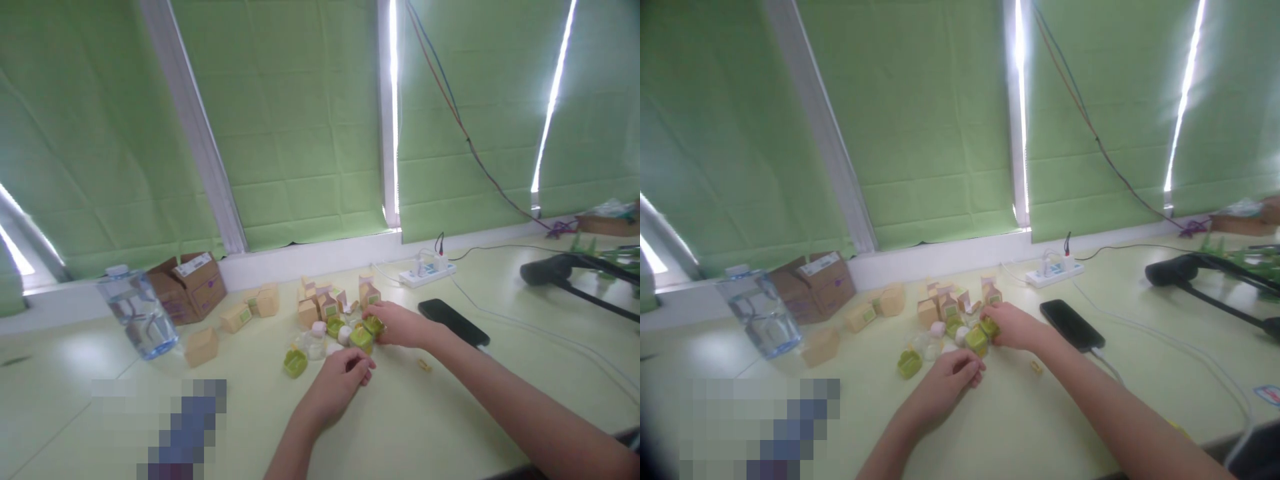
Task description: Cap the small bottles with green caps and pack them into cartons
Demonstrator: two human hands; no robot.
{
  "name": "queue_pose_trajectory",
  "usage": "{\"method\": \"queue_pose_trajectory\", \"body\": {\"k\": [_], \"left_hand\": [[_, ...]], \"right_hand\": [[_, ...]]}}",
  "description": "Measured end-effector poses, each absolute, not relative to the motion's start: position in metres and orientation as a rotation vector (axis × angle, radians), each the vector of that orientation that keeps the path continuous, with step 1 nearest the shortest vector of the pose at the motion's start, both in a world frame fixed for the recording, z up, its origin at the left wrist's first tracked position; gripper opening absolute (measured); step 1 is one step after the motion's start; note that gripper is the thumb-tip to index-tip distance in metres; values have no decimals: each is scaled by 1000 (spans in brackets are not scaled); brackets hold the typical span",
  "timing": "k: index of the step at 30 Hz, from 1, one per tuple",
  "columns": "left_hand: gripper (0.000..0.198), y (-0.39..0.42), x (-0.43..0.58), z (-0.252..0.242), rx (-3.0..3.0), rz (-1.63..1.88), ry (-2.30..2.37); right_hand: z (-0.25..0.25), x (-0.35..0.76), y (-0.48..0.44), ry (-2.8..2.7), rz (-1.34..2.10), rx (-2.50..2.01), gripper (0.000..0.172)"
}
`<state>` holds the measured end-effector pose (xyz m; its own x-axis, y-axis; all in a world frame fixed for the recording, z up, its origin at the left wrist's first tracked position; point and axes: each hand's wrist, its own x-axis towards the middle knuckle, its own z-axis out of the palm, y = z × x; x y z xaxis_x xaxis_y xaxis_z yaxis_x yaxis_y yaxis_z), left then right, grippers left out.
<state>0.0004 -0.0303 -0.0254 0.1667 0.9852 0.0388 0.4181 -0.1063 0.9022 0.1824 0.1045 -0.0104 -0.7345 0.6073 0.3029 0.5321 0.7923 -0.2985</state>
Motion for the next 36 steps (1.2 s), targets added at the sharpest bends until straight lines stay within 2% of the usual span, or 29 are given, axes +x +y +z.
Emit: {"method": "queue_pose_trajectory", "body": {"k": [5, 9, 12, 16, 19, 21, 24, 28, 36], "left_hand": [[27, -31, -1, -26, 1655, 899, 1372], [24, -33, -1, -23, 1665, 904, 1355], [24, -35, -1, -22, 1679, 910, 1355], [22, -35, -1, -24, 1667, 915, 1368], [22, -31, -2, -26, 1648, 931, 1351], [24, -29, -3, -27, 1616, 950, 1326], [24, -24, -3, -28, 1572, 976, 1306], [24, -21, -3, -29, 1576, 958, 1302], [26, -20, -2, -31, 1603, 970, 1296]], "right_hand": [[-3, 192, 102, -2509, 312, -871, 48], [7, 205, 113, -2169, 773, -774, 53], [10, 206, 121, -1712, 1247, -690, 46], [0, 190, 124, -836, 1779, -339, 33], [-15, 173, 119, -288, 1892, -183, 23], [-23, 166, 115, -133, 1891, -200, 19], [-26, 167, 112, -322, 1860, -346, 12], [-24, 175, 113, -485, 1743, -501, 14], [-22, 160, 109, -747, 1860, -583, 42]]}}
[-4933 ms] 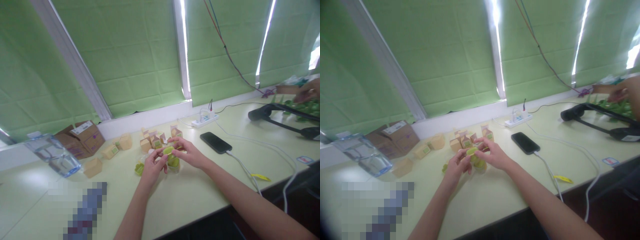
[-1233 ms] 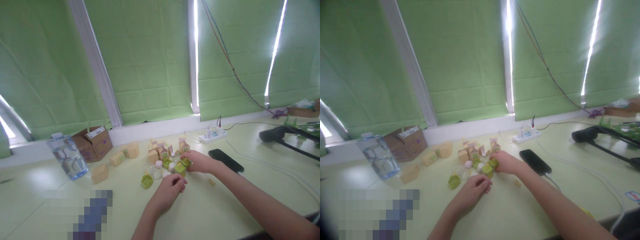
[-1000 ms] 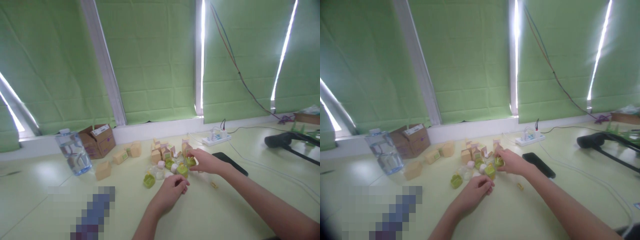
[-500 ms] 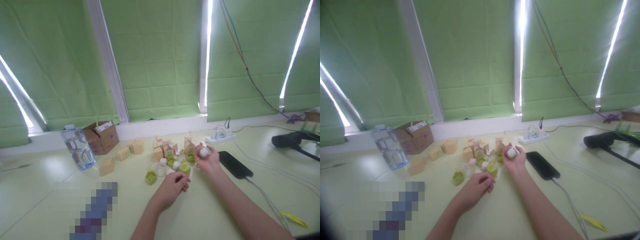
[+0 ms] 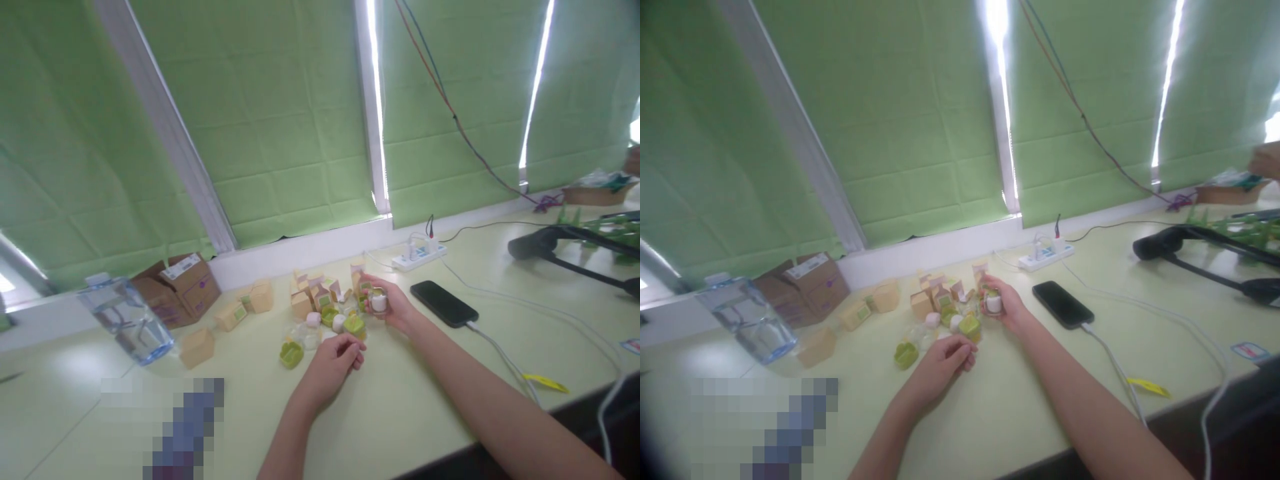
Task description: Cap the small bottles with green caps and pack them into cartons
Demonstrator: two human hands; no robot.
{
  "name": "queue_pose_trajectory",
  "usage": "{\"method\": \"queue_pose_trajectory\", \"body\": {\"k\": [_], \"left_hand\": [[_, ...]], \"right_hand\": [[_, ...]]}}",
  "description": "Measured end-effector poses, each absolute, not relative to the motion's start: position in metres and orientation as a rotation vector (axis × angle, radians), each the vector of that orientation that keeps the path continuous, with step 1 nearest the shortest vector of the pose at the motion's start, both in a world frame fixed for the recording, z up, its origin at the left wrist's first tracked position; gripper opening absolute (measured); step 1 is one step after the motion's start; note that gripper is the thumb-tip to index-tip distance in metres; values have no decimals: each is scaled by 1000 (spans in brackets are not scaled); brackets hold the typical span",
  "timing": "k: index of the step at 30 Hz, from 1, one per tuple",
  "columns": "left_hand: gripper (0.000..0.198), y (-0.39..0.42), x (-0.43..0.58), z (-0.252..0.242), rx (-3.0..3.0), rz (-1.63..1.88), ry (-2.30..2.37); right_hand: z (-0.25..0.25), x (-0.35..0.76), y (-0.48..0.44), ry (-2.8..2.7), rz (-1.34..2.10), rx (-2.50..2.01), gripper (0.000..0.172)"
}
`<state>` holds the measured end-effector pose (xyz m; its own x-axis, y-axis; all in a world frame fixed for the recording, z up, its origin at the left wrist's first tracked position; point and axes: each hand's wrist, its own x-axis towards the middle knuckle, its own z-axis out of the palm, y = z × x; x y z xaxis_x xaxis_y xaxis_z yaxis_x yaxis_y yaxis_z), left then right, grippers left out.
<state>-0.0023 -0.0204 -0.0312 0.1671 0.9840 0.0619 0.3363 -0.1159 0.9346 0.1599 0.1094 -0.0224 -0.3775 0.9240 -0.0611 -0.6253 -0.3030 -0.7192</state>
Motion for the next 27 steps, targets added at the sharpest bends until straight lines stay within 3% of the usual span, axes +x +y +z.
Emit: {"method": "queue_pose_trajectory", "body": {"k": [6, 20, 27], "left_hand": [[25, -20, -1, -30, 1610, 964, 1312], [26, -22, -1, -28, 1641, 927, 1339], [26, -22, -1, -30, 1642, 927, 1337]], "right_hand": [[-18, 153, 111, -958, 1860, -629, 49], [-17, 153, 111, -1102, 1487, -748, 33], [-22, 153, 113, -1238, 1266, -798, 39]]}}
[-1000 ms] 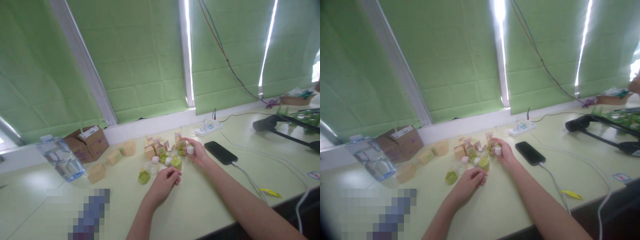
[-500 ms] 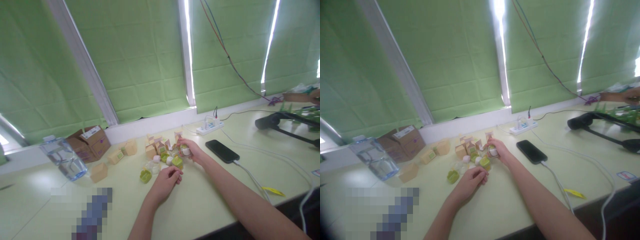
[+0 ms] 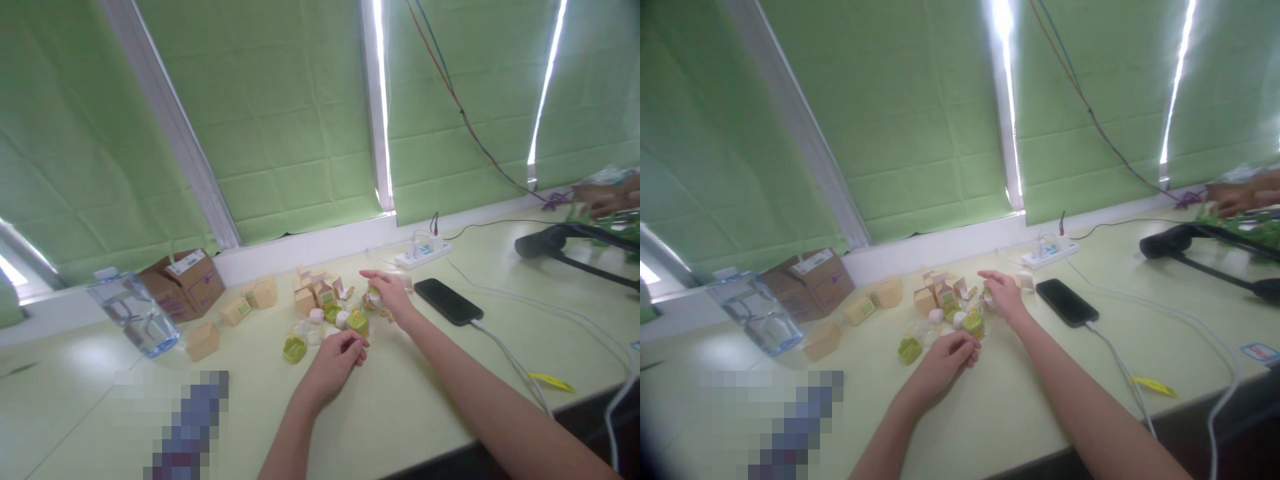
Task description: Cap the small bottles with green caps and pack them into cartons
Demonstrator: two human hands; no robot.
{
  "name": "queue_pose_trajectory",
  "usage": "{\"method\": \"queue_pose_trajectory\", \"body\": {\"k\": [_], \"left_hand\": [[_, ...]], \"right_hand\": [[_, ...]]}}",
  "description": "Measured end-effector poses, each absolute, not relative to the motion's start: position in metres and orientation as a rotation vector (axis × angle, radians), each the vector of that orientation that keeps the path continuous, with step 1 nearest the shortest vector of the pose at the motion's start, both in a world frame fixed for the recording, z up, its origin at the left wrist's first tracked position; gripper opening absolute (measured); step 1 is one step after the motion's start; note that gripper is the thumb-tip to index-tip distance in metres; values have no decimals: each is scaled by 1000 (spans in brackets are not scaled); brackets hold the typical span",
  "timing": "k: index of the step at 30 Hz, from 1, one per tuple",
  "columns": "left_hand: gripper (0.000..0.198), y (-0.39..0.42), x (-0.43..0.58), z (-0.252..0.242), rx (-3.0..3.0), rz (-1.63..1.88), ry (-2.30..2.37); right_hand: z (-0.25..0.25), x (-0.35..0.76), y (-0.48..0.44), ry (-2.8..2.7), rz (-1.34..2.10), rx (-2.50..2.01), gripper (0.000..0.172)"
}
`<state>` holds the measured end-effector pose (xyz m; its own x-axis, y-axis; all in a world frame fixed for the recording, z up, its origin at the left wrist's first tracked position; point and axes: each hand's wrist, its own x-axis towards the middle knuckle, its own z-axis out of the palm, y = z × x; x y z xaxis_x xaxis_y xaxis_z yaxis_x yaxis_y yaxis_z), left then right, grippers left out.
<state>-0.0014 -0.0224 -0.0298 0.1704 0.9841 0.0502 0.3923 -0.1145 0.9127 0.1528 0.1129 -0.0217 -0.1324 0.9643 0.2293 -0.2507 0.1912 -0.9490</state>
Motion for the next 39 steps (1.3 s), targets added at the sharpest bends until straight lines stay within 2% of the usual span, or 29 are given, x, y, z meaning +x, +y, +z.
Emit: {"method": "queue_pose_trajectory", "body": {"k": [5, 9, 12, 16, 20, 24, 29, 32, 36, 39], "left_hand": [[27, -22, -2, -29, 1659, 932, 1323], [27, -23, -2, -28, 1668, 911, 1349], [27, -24, -2, -28, 1677, 912, 1343], [27, -24, -1, -30, 1691, 921, 1339], [28, -24, -1, -32, 1677, 938, 1336], [27, -23, -2, -33, 1616, 970, 1285], [34, -20, -6, -26, 1441, 1089, 1233], [38, -17, -11, -17, 1304, 1311, 1202], [56, -15, -18, -8, 1117, 1665, 1185], [69, -18, -17, -9, 1186, 1649, 1227]], "right_hand": [[-19, 173, 118, -1460, 696, -1011, 35], [-30, 197, 130, -1678, 441, -1227, 41], [-45, 206, 138, -1772, 398, -1357, 53], [-58, 206, 143, -1845, 408, -1456, 48], [-60, 204, 145, -1788, 391, -1528, 53], [-59, 207, 148, -1775, 387, -1526, 50], [-47, 210, 146, -1650, 378, -1383, 54], [-30, 205, 131, -1599, 344, -1165, 51], [-9, 188, 94, -1791, 402, -734, 43], [-1, 173, 69, -2042, 499, -476, 41]]}}
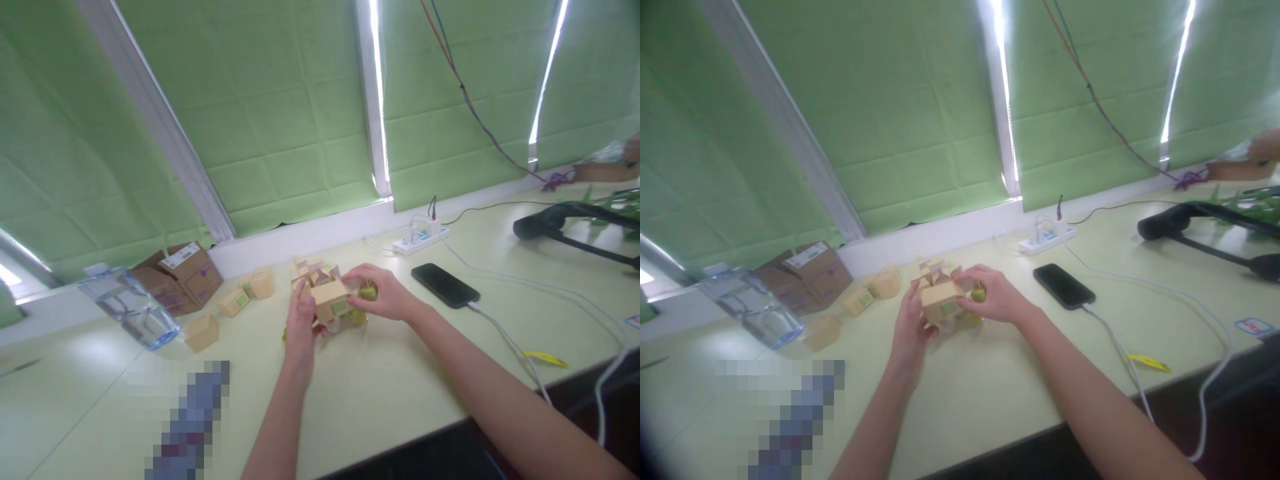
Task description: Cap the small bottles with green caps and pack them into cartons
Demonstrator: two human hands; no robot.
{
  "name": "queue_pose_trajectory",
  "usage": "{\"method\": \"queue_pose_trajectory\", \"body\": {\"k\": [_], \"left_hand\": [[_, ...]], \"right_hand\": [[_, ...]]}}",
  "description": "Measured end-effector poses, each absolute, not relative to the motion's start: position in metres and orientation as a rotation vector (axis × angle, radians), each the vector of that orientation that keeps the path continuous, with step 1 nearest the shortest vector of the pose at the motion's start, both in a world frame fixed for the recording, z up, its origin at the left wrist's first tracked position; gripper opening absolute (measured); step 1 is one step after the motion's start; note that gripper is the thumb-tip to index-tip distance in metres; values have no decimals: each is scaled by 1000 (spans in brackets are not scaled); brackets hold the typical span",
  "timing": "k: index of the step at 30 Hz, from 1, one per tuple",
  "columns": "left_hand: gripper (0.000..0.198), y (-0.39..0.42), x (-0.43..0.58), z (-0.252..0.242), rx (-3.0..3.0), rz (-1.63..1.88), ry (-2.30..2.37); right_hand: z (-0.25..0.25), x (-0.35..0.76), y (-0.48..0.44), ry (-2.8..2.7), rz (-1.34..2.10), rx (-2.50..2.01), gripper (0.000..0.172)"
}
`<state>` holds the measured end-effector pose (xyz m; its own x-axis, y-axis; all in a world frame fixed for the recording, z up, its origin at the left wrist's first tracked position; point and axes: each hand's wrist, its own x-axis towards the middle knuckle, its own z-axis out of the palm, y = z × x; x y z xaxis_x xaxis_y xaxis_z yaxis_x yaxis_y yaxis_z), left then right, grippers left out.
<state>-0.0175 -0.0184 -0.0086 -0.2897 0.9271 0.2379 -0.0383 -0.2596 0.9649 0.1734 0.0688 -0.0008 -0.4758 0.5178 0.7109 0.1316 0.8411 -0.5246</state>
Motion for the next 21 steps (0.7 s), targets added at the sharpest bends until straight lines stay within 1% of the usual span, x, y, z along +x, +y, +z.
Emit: {"method": "queue_pose_trajectory", "body": {"k": [2, 5, 7, 9, 11, 14, 17, 21], "left_hand": [[70, -20, -15, -12, 1315, 1557, 1271], [64, -19, -12, -16, 1381, 1529, 1317], [63, -16, -12, -16, 1308, 1596, 1310], [64, -13, -14, -14, 1176, 1707, 1254], [58, -13, -18, -10, 1019, 1831, 1155], [46, -14, -24, -4, 817, 1958, 974], [42, -15, -26, -3, 675, 2028, 861], [39, -12, -26, -4, 673, 2016, 832]], "right_hand": [[1, 166, 59, -2067, 510, -408, 38], [1, 163, 57, -1963, 472, -365, 37], [2, 166, 59, -1864, 447, -352, 32], [2, 168, 60, -1800, 472, -353, 21], [1, 168, 59, -1816, 549, -333, 15], [-2, 161, 53, -1984, 693, -266, 17], [-8, 150, 48, -2226, 781, -250, 18], [-15, 143, 52, -2323, 698, -453, 19]]}}
